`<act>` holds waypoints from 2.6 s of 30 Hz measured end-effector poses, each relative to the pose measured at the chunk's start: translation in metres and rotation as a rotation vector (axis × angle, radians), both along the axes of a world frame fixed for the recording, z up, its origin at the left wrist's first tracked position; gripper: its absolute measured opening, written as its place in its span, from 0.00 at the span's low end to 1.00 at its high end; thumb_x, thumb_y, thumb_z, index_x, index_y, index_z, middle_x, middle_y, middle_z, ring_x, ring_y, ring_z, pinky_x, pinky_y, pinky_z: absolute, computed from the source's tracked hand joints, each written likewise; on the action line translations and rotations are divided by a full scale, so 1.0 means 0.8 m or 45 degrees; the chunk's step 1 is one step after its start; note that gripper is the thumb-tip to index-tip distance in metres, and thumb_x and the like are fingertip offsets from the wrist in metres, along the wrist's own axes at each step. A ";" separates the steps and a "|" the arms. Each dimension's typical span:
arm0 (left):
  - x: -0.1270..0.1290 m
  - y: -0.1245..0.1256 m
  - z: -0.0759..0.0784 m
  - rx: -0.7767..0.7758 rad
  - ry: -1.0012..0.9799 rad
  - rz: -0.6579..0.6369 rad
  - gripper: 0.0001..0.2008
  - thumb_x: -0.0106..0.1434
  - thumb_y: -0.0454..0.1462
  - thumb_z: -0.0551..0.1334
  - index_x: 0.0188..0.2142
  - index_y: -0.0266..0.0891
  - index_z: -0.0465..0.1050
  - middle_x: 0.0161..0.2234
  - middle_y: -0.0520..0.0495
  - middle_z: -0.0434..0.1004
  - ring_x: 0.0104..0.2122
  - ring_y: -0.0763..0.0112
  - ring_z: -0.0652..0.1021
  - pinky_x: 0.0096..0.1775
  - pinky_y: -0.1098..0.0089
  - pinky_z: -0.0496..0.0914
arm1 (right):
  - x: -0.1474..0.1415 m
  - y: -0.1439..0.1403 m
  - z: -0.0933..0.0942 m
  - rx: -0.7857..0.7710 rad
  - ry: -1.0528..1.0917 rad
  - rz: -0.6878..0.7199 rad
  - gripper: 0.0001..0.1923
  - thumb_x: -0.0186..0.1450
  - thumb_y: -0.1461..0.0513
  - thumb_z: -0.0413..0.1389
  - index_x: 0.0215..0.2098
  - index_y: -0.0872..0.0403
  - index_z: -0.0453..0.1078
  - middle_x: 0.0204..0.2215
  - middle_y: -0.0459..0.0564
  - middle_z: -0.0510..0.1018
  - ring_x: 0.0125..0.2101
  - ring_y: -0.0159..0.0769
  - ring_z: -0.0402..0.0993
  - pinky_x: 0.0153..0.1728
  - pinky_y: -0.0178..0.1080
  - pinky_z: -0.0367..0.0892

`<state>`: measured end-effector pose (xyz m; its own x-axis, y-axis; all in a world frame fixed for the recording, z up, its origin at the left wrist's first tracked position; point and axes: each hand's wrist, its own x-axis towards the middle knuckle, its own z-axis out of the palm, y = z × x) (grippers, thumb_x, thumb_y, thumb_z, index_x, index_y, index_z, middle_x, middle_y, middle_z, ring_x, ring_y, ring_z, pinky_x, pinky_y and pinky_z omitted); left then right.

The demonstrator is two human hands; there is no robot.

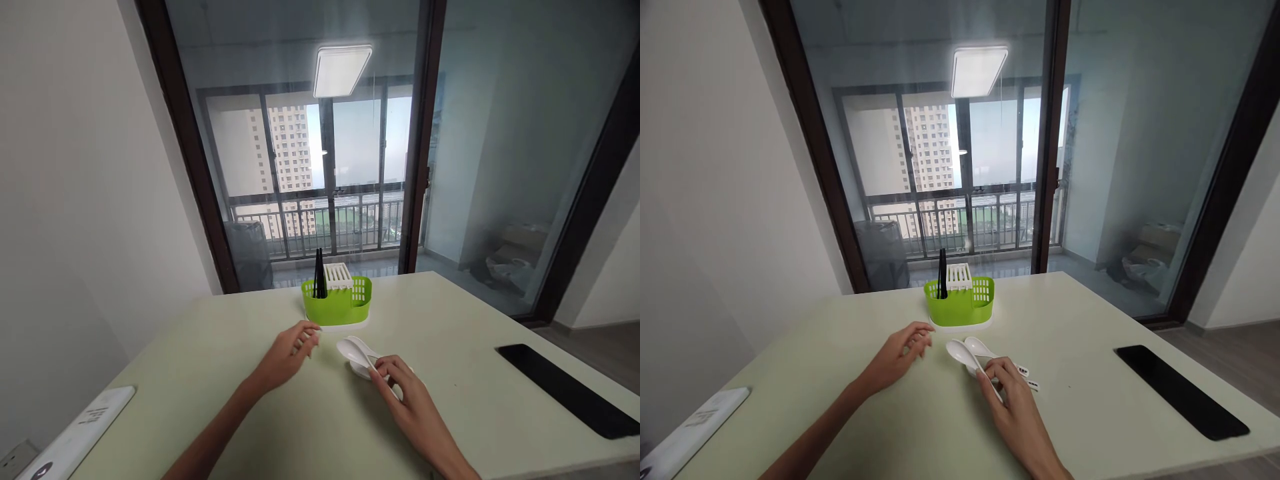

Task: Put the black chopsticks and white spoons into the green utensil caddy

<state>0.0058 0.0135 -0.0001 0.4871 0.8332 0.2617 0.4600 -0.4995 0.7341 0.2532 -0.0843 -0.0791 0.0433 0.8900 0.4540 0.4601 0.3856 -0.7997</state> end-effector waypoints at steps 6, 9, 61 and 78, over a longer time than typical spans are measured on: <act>0.044 -0.038 0.026 -0.051 0.236 -0.273 0.18 0.72 0.50 0.53 0.51 0.44 0.73 0.31 0.49 0.80 0.29 0.68 0.78 0.34 0.70 0.70 | -0.007 -0.012 0.013 -0.066 0.083 0.126 0.19 0.74 0.48 0.48 0.32 0.49 0.68 0.33 0.48 0.76 0.35 0.38 0.71 0.36 0.37 0.66; 0.048 -0.046 0.033 -0.068 0.274 -0.361 0.19 0.74 0.48 0.51 0.41 0.43 0.76 0.28 0.51 0.81 0.26 0.70 0.77 0.33 0.71 0.69 | -0.008 -0.019 0.015 -0.110 0.106 0.140 0.20 0.73 0.47 0.49 0.30 0.50 0.68 0.29 0.47 0.74 0.32 0.36 0.69 0.33 0.36 0.65; 0.034 0.111 0.032 0.745 1.213 0.349 0.23 0.76 0.41 0.49 0.68 0.40 0.54 0.52 0.36 0.78 0.45 0.55 0.82 0.39 0.65 0.70 | 0.003 -0.004 -0.068 -0.274 0.261 0.244 0.19 0.72 0.47 0.49 0.43 0.53 0.70 0.33 0.48 0.75 0.31 0.35 0.71 0.36 0.36 0.67; 0.070 0.008 -0.057 0.257 0.772 -0.061 0.20 0.71 0.52 0.54 0.53 0.45 0.69 0.39 0.49 0.82 0.41 0.61 0.80 0.42 0.66 0.69 | 0.004 -0.005 -0.063 -0.275 0.221 0.238 0.19 0.72 0.47 0.49 0.39 0.53 0.70 0.31 0.47 0.75 0.30 0.34 0.71 0.34 0.35 0.65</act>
<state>0.0622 0.0199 -0.0456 0.6334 0.7699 0.0777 0.7377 -0.6311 0.2397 0.2566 -0.0886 -0.1295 -0.0696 0.9647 0.2540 0.2475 0.2634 -0.9324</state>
